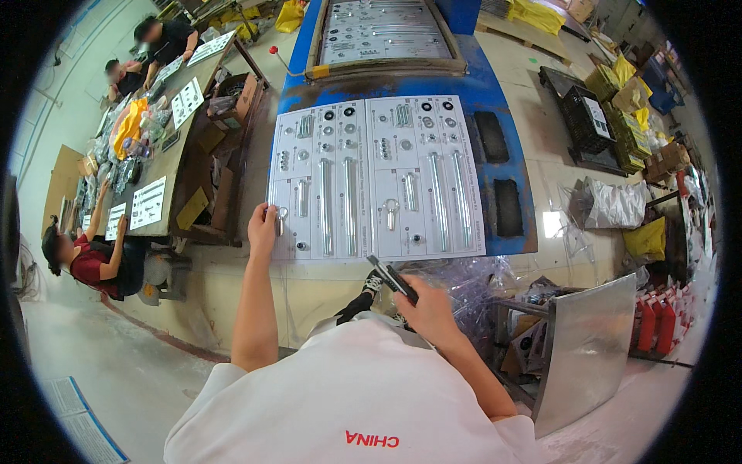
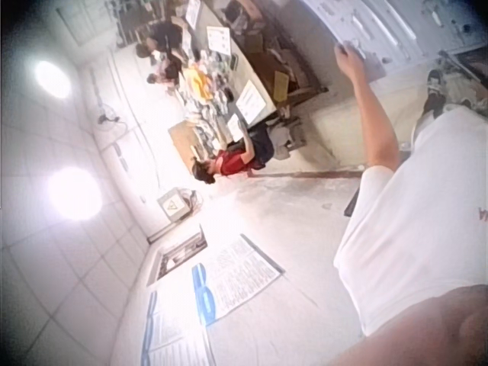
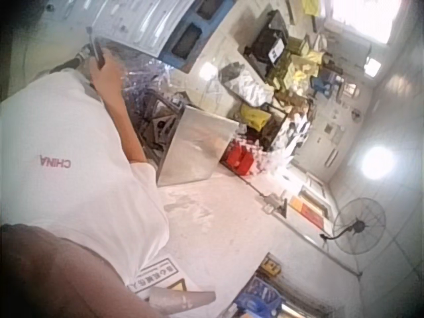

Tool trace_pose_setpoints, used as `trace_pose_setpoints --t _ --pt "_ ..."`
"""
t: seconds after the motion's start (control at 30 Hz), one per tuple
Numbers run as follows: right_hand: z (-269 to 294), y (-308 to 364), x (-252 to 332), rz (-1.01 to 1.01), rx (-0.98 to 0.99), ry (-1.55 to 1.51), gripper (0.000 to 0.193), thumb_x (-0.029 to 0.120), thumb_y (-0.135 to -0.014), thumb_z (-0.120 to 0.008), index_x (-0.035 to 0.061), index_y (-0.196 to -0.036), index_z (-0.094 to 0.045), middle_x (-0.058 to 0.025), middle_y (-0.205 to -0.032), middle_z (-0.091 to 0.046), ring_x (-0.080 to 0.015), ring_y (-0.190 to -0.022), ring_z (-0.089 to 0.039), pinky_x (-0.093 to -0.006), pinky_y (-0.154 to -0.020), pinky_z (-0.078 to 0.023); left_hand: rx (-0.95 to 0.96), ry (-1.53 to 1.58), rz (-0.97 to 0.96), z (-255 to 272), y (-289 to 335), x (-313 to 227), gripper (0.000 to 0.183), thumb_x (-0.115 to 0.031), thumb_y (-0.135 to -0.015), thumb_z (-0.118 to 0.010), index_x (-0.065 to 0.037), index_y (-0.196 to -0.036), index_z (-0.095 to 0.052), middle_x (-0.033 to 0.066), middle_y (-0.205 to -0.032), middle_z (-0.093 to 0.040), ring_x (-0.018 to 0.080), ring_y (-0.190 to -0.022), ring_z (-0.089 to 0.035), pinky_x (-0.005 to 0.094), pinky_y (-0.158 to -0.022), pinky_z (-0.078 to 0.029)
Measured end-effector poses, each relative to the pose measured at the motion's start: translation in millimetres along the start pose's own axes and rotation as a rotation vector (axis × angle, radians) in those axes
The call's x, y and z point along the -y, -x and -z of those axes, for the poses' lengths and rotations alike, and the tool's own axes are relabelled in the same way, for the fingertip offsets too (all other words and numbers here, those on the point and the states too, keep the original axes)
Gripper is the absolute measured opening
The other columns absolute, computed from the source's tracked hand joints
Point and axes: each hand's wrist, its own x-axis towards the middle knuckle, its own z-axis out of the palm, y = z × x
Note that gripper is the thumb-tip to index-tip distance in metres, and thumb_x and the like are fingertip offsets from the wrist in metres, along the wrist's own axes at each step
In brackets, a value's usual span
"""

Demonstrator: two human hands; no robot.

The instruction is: The person assembles and packages hardware kits. They place metal components into plastic blister packs, insert cardboard backings, and use a box cutter to trim the edges. The finished kits are stacked on a blue workbench.

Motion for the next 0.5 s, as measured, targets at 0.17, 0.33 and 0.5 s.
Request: trace_pose_setpoints --t 0.17,0.33,0.5 --pt "-8.6 4.6 -7.8 0.017 0.035 0.049 0.041 0.029 -0.095 -0.067 0.0037 -0.127 -0.067 -0.0183 -0.083 -0.072 -0.0329 -0.072 -0.069 -0.0424 -0.071 -0.054 -0.013 -0.044 -0.029 0.4 3.5 5.8 0.038 -0.030 -0.105 -0.064 0.002 -0.127 -0.066 0.0053 -0.097 -0.070 0.0131 -0.087 -0.062 0.0296 -0.080 -0.050" --pt "-6.5 8.7 -5.5 0.026 0.040 0.091 0.042 0.030 -0.095 -0.066 0.0045 -0.127 -0.066 -0.0202 -0.084 -0.071 -0.0392 -0.075 -0.069 -0.0461 -0.070 -0.053 -0.063 -0.079 -0.021 -0.6 13.0 17.8 0.036 -0.029 -0.105 -0.063 0.001 -0.125 -0.067 0.0063 -0.098 -0.071 0.0146 -0.087 -0.063 0.0311 -0.081 -0.051" --pt "-8.7 9.5 -3.4 0.046 0.012 0.124 0.040 0.028 -0.095 -0.067 0.0059 -0.128 -0.065 -0.0204 -0.082 -0.070 -0.0409 -0.074 -0.069 -0.0473 -0.069 -0.052 -0.061 -0.072 -0.018 -0.1 13.4 17.8 0.037 -0.031 -0.104 -0.064 0.000 -0.125 -0.067 0.0061 -0.098 -0.071 0.0145 -0.088 -0.063 0.0312 -0.081 -0.051"
